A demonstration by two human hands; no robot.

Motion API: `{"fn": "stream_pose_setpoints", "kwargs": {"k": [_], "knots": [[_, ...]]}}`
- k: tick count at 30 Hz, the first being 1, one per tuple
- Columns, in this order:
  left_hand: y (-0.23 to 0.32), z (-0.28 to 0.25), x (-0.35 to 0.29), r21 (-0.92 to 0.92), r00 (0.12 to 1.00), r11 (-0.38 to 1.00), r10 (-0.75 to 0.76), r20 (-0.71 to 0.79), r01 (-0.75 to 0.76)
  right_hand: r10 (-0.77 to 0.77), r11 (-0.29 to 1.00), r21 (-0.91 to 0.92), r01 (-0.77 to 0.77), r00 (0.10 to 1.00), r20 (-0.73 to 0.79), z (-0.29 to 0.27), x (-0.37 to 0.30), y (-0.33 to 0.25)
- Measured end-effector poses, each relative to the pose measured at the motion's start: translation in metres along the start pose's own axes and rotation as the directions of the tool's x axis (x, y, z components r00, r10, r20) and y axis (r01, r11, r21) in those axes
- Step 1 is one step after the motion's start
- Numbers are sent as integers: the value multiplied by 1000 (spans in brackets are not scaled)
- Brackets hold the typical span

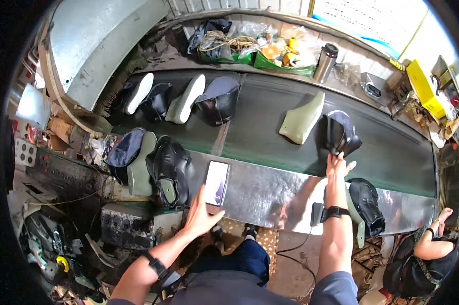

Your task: The recorder is using an industrial machine to shape and press leather shoes onto lasts at a manufacturing station.

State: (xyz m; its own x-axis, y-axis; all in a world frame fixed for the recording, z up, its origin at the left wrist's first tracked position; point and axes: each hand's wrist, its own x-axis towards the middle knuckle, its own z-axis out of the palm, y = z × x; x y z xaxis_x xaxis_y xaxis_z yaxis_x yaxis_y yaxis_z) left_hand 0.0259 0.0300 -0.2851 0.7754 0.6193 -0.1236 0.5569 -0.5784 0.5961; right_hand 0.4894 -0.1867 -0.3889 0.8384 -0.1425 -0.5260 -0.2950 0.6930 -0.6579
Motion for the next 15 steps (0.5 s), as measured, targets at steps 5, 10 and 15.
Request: {"fn": "stream_pose_setpoints", "kwargs": {"k": [5, 10, 15], "knots": [[11, 39, 60, 120, 989, 983, -134, -69, 142, -129, 870, -409, 275, 928, 350, 32, -95, -81], [-1, 53, 87, 31, 967, 978, -197, -162, 204, -186, 367, -595, 715, 683, 707, -35, -243, -127], [-10, 56, 90, -11, 966, 993, -121, -228, 122, 439, -386, -409, 827, 554, 707, -147, -323, -95]]}}
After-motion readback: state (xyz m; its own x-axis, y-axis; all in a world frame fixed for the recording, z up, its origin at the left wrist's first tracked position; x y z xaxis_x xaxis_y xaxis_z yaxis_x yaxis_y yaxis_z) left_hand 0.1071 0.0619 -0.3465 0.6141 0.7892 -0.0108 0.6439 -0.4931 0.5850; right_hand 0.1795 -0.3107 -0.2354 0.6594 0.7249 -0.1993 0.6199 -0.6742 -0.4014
